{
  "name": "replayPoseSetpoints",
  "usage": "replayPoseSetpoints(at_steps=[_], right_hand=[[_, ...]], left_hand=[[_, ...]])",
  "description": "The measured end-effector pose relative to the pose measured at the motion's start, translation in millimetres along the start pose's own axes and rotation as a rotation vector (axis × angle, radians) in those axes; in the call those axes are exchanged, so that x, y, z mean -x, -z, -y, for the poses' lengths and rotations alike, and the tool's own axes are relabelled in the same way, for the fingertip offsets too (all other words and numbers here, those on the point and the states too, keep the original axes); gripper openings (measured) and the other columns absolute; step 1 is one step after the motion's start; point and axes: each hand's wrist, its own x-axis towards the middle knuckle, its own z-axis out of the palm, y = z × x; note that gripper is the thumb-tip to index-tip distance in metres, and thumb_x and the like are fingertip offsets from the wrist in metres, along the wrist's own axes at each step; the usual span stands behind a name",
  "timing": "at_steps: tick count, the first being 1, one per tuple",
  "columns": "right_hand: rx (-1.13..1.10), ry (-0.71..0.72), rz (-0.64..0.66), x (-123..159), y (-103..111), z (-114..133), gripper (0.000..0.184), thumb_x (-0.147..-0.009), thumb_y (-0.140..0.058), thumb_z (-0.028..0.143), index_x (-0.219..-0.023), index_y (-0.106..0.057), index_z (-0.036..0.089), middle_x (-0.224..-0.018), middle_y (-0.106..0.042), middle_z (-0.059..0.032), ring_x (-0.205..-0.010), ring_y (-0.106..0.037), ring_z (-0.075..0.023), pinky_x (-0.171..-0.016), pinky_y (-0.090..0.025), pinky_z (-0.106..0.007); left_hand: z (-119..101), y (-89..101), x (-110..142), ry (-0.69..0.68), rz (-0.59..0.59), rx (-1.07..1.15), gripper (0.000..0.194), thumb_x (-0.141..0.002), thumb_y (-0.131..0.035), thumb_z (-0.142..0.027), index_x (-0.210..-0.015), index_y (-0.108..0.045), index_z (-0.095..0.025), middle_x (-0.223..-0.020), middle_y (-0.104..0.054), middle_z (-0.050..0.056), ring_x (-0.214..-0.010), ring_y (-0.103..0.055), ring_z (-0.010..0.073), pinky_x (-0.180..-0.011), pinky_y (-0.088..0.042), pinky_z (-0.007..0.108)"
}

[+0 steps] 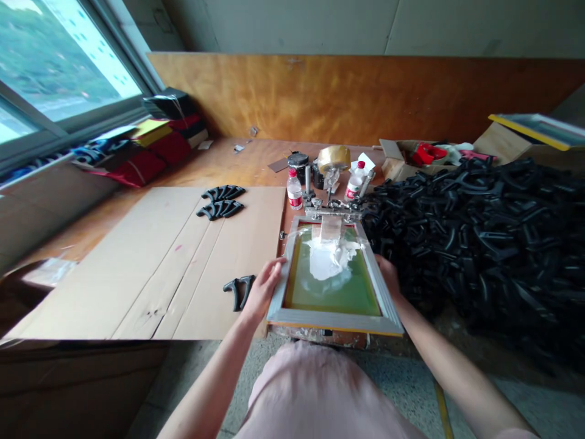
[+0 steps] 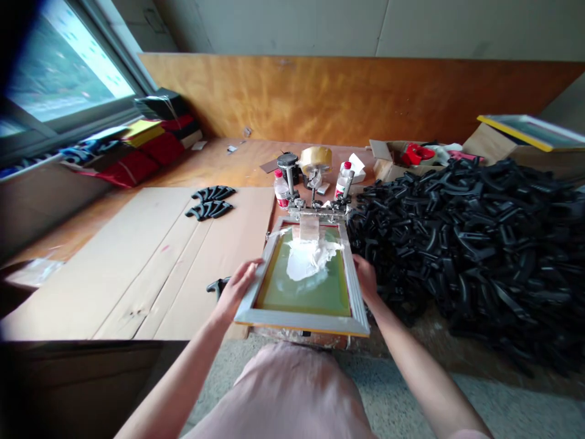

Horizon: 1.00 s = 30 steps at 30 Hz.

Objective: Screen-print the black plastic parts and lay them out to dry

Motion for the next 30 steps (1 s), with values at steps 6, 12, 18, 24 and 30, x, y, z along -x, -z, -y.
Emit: replayPoseSetpoints(at_steps=[6, 12, 18, 24, 30], right_hand=[[0.115, 0.074, -0.164, -64, 11, 33, 0.055, -0.083, -0.068, 0.033, -0.134, -0.053, 0.017, -0.130, -0.058, -0.0138, -0.107, -0.060, -0.0245, -0.088, -0.051, -0.036], [0.364, 0.136, 0.241, -55, -23, 78, 0.012, -0.087, -0.059, 0.017, -0.098, -0.064, 0.017, -0.097, -0.068, -0.0105, -0.090, -0.063, -0.0232, -0.077, -0.048, -0.032], [0.284, 0.450, 0.455, -15, -2, 71, 0.026, -0.079, -0.050, 0.004, -0.091, -0.066, 0.020, -0.089, -0.068, -0.0036, -0.080, -0.062, -0.0180, -0.067, -0.043, -0.027], [0.208, 0.368, 0.277, -21, -7, 76, 0.021, -0.081, -0.055, 0.008, -0.089, -0.068, 0.022, -0.091, -0.070, -0.0033, -0.085, -0.064, -0.0190, -0.070, -0.044, -0.027], [0.164, 0.435, 0.320, 2, -19, 69, 0.027, -0.084, -0.056, 0.009, -0.103, -0.069, 0.023, -0.096, -0.071, -0.0023, -0.086, -0.066, -0.0175, -0.073, -0.048, -0.026]], left_hand=[[76, -2.0, -14, 0.091, -0.046, -0.166, 0.074, -0.080, -0.062, -0.053, -0.143, -0.042, -0.021, -0.084, -0.069, 0.003, -0.074, -0.065, 0.0183, -0.066, -0.050, 0.027], [96, 1.2, -26, 0.079, -0.044, -0.232, 0.065, -0.083, -0.057, -0.054, -0.138, -0.050, -0.020, -0.089, -0.070, 0.005, -0.081, -0.067, 0.0206, -0.071, -0.051, 0.029], [93, -2.2, -22, 0.097, -0.100, -0.215, 0.060, -0.079, -0.063, -0.053, -0.129, -0.058, -0.020, -0.090, -0.072, 0.005, -0.082, -0.068, 0.0218, -0.072, -0.051, 0.029], [95, 1.0, -23, 0.064, -0.044, -0.185, 0.060, -0.080, -0.060, -0.056, -0.127, -0.059, -0.018, -0.089, -0.072, 0.006, -0.080, -0.068, 0.0217, -0.068, -0.051, 0.028], [91, 1.1, -22, 0.081, -0.027, -0.162, 0.062, -0.079, -0.061, -0.058, -0.124, -0.059, -0.016, -0.092, -0.072, 0.008, -0.081, -0.068, 0.0207, -0.067, -0.051, 0.027]])
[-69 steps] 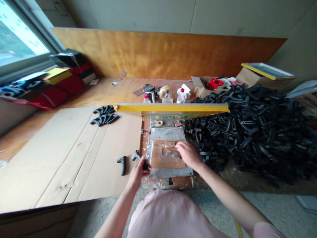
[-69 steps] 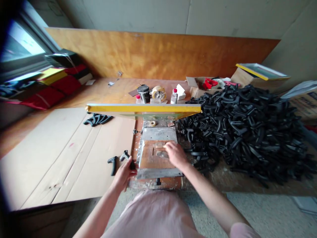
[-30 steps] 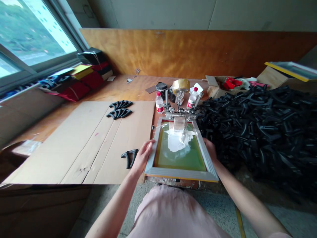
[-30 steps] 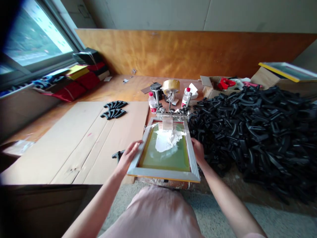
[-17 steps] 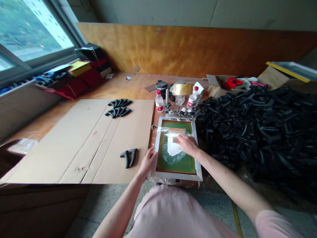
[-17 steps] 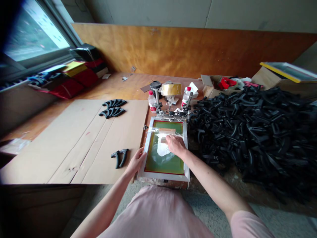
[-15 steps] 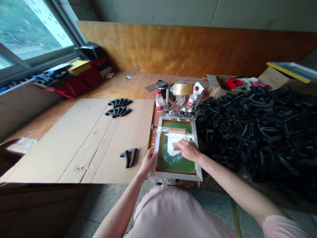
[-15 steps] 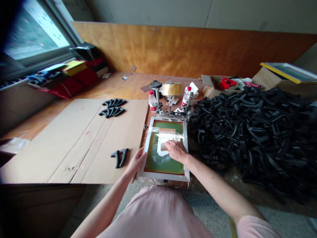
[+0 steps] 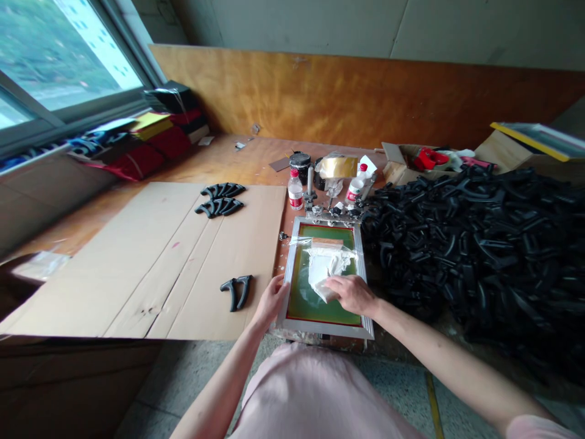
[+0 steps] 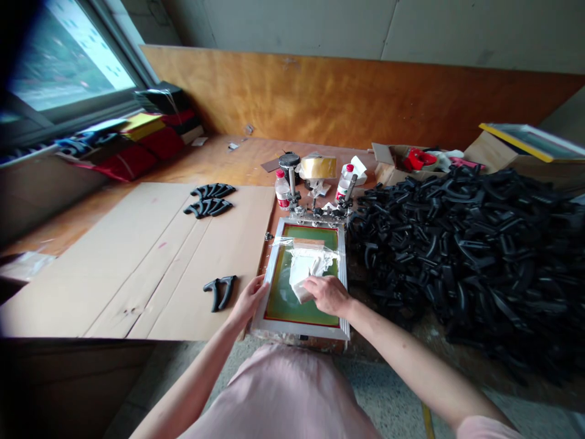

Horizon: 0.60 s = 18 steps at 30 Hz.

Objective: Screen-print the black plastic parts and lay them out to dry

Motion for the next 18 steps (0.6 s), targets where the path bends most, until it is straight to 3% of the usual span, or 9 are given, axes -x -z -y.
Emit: replayPoseSetpoints(at_steps=[2, 5, 7, 9, 11, 12, 14, 16, 18], right_hand=[[-0.013, -0.055, -0.044, -14, 12, -4, 0.024, -0.087, -0.061, 0.019, -0.109, -0.068, 0.026, -0.101, -0.072, -0.0009, -0.087, -0.066, -0.0175, -0.074, -0.048, -0.026], [0.007, -0.208, -0.164, -49, 42, -16, 0.049, -0.084, -0.070, 0.029, -0.132, -0.057, 0.034, -0.112, -0.070, -0.0001, -0.089, -0.066, -0.0176, -0.076, -0.049, -0.027], [0.040, -0.307, -0.237, -64, 67, -31, 0.062, -0.083, -0.072, 0.033, -0.140, -0.049, 0.034, -0.105, -0.071, -0.0006, -0.083, -0.066, -0.0179, -0.073, -0.049, -0.027], [0.041, -0.407, -0.374, -62, 88, -52, 0.056, -0.085, -0.069, 0.038, -0.138, -0.052, 0.028, -0.088, -0.072, -0.0011, -0.074, -0.066, -0.0177, -0.070, -0.049, -0.027], [0.021, -0.530, -0.553, -46, 99, -75, 0.039, -0.091, -0.061, 0.036, -0.125, -0.063, 0.019, -0.075, -0.071, -0.0017, -0.068, -0.066, -0.0168, -0.066, -0.049, -0.025], [0.019, -0.583, -0.596, -35, 98, -84, 0.031, -0.093, -0.057, 0.034, -0.115, -0.068, 0.015, -0.070, -0.070, -0.0019, -0.065, -0.065, -0.0158, -0.062, -0.048, -0.023], [0.025, -0.617, -0.553, -13, 84, -94, 0.032, -0.096, -0.047, 0.031, -0.094, -0.071, 0.010, -0.067, -0.069, -0.0021, -0.059, -0.061, -0.0128, -0.054, -0.047, -0.020], [0.016, -0.555, -0.410, 1, 54, -89, 0.037, -0.095, -0.045, 0.036, -0.073, -0.068, 0.015, -0.066, -0.068, -0.0007, -0.058, -0.058, -0.0113, -0.051, -0.048, -0.020], [0.022, -0.446, -0.266, 5, 19, -73, 0.035, -0.089, -0.057, 0.044, -0.071, -0.068, 0.016, -0.070, -0.068, -0.0011, -0.065, -0.060, -0.0129, -0.059, -0.050, -0.021]], left_hand=[[-9, 1.2, 4, 0.014, 0.012, 0.022, 0.063, -0.077, -0.063, -0.058, -0.125, -0.058, -0.016, -0.089, -0.072, 0.007, -0.078, -0.068, 0.0206, -0.065, -0.051, 0.027], [-32, 5.6, 14, 0.041, 0.051, 0.108, 0.072, -0.075, -0.067, -0.057, -0.134, -0.051, -0.018, -0.084, -0.071, 0.004, -0.073, -0.067, 0.0199, -0.062, -0.050, 0.026], [-53, 9.4, 21, 0.045, 0.080, 0.183, 0.076, -0.075, -0.069, -0.055, -0.139, -0.046, -0.022, -0.083, -0.070, 0.002, -0.071, -0.066, 0.0189, -0.060, -0.050, 0.025], [-76, 12.1, 25, 0.029, 0.083, 0.239, 0.070, -0.075, -0.068, -0.057, -0.134, -0.052, -0.023, -0.081, -0.068, 0.001, -0.067, -0.063, 0.0164, -0.056, -0.047, 0.023], [-99, 12.0, 25, -0.015, 0.037, 0.265, 0.060, -0.078, -0.062, -0.062, -0.120, -0.061, -0.020, -0.078, -0.067, 0.000, -0.061, -0.059, 0.0141, -0.053, -0.044, 0.022], [-111, 10.6, 22, -0.064, 0.003, 0.280, 0.057, -0.079, -0.058, -0.065, -0.112, -0.064, -0.019, -0.079, -0.067, 0.001, -0.062, -0.059, 0.0137, -0.053, -0.044, 0.022], [-137, 5.3, 14, -0.217, -0.068, 0.325, 0.053, -0.082, -0.054, -0.066, -0.103, -0.065, -0.018, -0.088, -0.068, 0.002, -0.070, -0.061, 0.0149, -0.060, -0.048, 0.023], [-164, -1.3, 2, -0.361, -0.091, 0.391, 0.049, -0.083, -0.054, -0.062, -0.106, -0.062, -0.019, -0.095, -0.068, 0.003, -0.082, -0.064, 0.0168, -0.069, -0.051, 0.025], [-189, -6.4, -9, -0.420, -0.045, 0.447, 0.050, -0.084, -0.054, -0.060, -0.113, -0.057, -0.020, -0.091, -0.068, 0.004, -0.086, -0.065, 0.0177, -0.073, -0.053, 0.027]])
